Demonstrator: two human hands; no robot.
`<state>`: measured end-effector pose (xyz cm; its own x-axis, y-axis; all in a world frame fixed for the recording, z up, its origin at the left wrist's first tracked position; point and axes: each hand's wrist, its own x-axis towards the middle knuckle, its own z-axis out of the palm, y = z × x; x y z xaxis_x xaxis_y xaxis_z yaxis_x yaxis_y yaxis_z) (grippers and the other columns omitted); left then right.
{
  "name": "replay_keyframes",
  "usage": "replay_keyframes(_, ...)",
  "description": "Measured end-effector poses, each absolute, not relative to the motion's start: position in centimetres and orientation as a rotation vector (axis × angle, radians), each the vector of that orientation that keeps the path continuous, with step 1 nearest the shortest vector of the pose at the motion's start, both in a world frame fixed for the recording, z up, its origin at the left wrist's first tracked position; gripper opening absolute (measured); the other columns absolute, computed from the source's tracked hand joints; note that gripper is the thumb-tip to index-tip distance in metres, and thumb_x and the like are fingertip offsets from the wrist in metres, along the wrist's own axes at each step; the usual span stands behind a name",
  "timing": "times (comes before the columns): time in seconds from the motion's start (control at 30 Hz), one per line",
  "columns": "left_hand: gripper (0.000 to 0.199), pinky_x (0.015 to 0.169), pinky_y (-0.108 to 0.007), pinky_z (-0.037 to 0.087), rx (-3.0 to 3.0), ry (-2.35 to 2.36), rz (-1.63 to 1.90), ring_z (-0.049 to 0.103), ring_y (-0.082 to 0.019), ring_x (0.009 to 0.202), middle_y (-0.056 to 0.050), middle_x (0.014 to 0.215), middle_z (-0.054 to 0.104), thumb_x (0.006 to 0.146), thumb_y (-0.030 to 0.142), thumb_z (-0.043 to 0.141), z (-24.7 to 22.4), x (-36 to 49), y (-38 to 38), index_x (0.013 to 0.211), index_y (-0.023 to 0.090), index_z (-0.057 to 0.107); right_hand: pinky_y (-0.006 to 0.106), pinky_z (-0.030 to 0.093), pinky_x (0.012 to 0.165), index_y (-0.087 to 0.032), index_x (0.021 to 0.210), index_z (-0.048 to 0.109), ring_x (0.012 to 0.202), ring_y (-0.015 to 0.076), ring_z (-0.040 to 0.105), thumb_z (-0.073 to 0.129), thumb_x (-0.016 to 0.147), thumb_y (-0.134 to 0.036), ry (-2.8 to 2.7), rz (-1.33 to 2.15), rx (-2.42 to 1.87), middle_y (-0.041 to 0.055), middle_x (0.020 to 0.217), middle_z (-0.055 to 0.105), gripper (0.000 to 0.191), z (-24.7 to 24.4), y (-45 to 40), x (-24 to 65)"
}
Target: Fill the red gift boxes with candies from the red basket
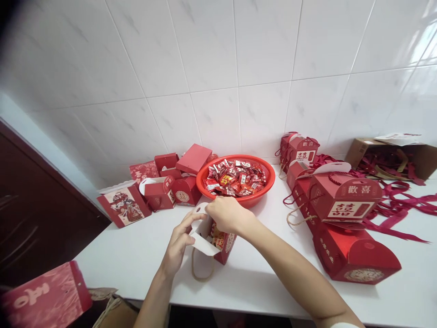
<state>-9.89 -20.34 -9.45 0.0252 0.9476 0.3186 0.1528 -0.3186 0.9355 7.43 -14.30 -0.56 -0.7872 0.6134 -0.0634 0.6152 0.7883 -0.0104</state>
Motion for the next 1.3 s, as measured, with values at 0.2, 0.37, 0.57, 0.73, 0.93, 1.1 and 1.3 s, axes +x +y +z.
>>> replay_keyframes(0.2, 0.081, 0.119, -0.047, 0.03, 1.585, 1.203, 1.262, 0.04, -0.037, 0.142, -0.006, 0.15, 0.052, 0.058, 0.015, 0.05, -10.5, -10.1, -21.2, 0.138, 0.023, 0.061, 0.027, 0.046, 0.066, -0.01, 0.101, 0.071, 0.097, 0.0259, 0.069, 0.052, 0.082, 0.0, 2.88, -0.039, 1.031, 0.0158, 0.105, 0.069, 0.028, -0.7, -14.2, 7.6)
replay_keyframes(0.37, 0.083, 0.12, -0.049, 0.029, 1.574, 1.225, 1.235, 0.039, -0.036, 0.144, -0.006, 0.154, 0.048, 0.061, 0.015, 0.049, -10.8, -9.9, -21.3, 0.144, 0.023, 0.055, 0.028, 0.047, 0.067, -0.009, 0.101, 0.072, 0.099, 0.0276, 0.069, 0.055, 0.08, 0.0, 2.83, -0.031, 0.994, 0.0174, 0.107, 0.07, 0.028, -0.7, -14.4, 7.8)
replay_keyframes(0.57, 0.083, 0.123, -0.046, 0.026, 1.642, 1.224, 1.239, 0.033, -0.032, 0.148, -0.006, 0.155, 0.047, 0.062, 0.013, 0.048, -10.8, -9.5, -21.3, 0.144, 0.022, 0.054, 0.03, 0.045, 0.063, -0.009, 0.102, 0.072, 0.088, 0.0293, 0.072, 0.052, 0.08, 0.0, 2.773, 0.055, 1.04, 0.0168, 0.094, 0.074, 0.032, -0.6, -14.3, 7.4)
replay_keyframes(0.73, 0.082, 0.123, -0.047, 0.025, 1.664, 1.237, 1.229, 0.033, -0.032, 0.149, -0.007, 0.156, 0.045, 0.064, 0.013, 0.048, -11.1, -9.5, -21.3, 0.146, 0.02, 0.052, 0.029, 0.042, 0.061, -0.013, 0.094, 0.074, 0.081, 0.0274, 0.072, 0.054, 0.079, -0.004, 2.831, 0.089, 1.043, 0.0136, 0.087, 0.074, 0.027, 0.5, -14.3, 7.9)
replay_keyframes(0.93, 0.082, 0.122, -0.046, 0.027, 1.673, 1.216, 1.233, 0.037, -0.032, 0.146, -0.007, 0.152, 0.05, 0.065, 0.012, 0.047, -11.2, -9.4, -21.2, 0.146, 0.022, 0.051, 0.026, 0.035, 0.054, -0.014, 0.096, 0.076, 0.075, 0.0212, 0.068, 0.055, 0.075, -0.004, 2.712, -0.234, 0.868, 0.0113, 0.088, 0.075, 0.031, -0.1, -13.8, 7.2)
replay_keyframes(1.1, 0.082, 0.123, -0.045, 0.025, 1.679, 1.211, 1.236, 0.036, -0.03, 0.147, -0.007, 0.154, 0.047, 0.065, 0.011, 0.047, -10.9, -9.1, -21.3, 0.146, 0.021, 0.051, 0.026, 0.035, 0.055, -0.012, 0.103, 0.076, 0.082, 0.0229, 0.068, 0.056, 0.077, -0.006, 2.723, -0.31, 0.901, 0.0129, 0.096, 0.075, 0.033, -0.4, -13.4, 6.8)
replay_keyframes(1.3, 0.08, 0.123, -0.045, 0.025, 1.708, 1.226, 1.224, 0.032, -0.029, 0.149, -0.007, 0.158, 0.042, 0.065, 0.01, 0.048, -10.7, -9.2, -21.6, 0.145, 0.022, 0.05, 0.025, 0.041, 0.064, -0.017, 0.114, 0.071, 0.083, 0.0192, 0.067, 0.063, 0.087, -0.025, 2.926, -0.609, 0.937, 0.0078, 0.097, 0.074, 0.029, 3.1, -13.8, 11.5)
